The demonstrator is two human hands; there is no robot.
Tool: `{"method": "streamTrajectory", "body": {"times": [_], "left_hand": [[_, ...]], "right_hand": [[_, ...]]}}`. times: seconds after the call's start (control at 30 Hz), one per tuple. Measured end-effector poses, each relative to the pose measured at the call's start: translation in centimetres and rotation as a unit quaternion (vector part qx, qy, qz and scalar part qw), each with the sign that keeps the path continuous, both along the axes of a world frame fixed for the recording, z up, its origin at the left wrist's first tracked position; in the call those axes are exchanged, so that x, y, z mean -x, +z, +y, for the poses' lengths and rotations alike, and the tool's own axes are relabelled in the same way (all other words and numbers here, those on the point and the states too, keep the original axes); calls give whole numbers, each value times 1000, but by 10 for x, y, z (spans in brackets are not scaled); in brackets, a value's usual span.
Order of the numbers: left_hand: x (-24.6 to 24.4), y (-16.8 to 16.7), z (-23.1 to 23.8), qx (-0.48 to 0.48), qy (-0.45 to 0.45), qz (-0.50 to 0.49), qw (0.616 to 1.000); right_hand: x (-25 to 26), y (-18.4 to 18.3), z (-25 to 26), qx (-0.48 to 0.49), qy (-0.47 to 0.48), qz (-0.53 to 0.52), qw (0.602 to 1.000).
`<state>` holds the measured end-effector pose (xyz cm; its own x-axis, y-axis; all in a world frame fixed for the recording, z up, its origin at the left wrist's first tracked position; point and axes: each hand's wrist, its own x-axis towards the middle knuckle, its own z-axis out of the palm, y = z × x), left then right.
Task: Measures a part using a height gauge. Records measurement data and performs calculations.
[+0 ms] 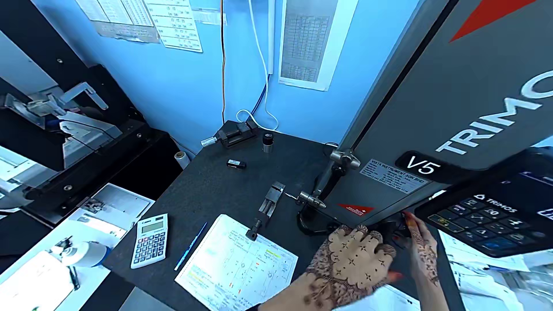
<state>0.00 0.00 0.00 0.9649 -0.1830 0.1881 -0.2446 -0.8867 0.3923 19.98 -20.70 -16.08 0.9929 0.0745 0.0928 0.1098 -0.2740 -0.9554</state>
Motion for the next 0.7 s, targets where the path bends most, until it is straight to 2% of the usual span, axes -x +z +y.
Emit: {"method": "streamTrajectory", "body": {"times": [0.1,0.2,0.3,0.43,0.7], "left_hand": [[-51,-64,-23,-8,5,104,994],[-81,-88,-30,-12,-14,221,975],[-101,-109,-22,-18,-54,217,975],[-111,-106,-6,-10,-93,242,966],[-107,-108,-12,-42,-76,214,973]], "right_hand": [[-1,-4,-3,-9,0,5,1000],[0,-6,-6,-11,-8,5,1000],[2,-10,-9,-16,-7,8,1000],[1,-16,-12,-38,-12,20,999],[1,-20,-15,-77,-12,69,995]]}}
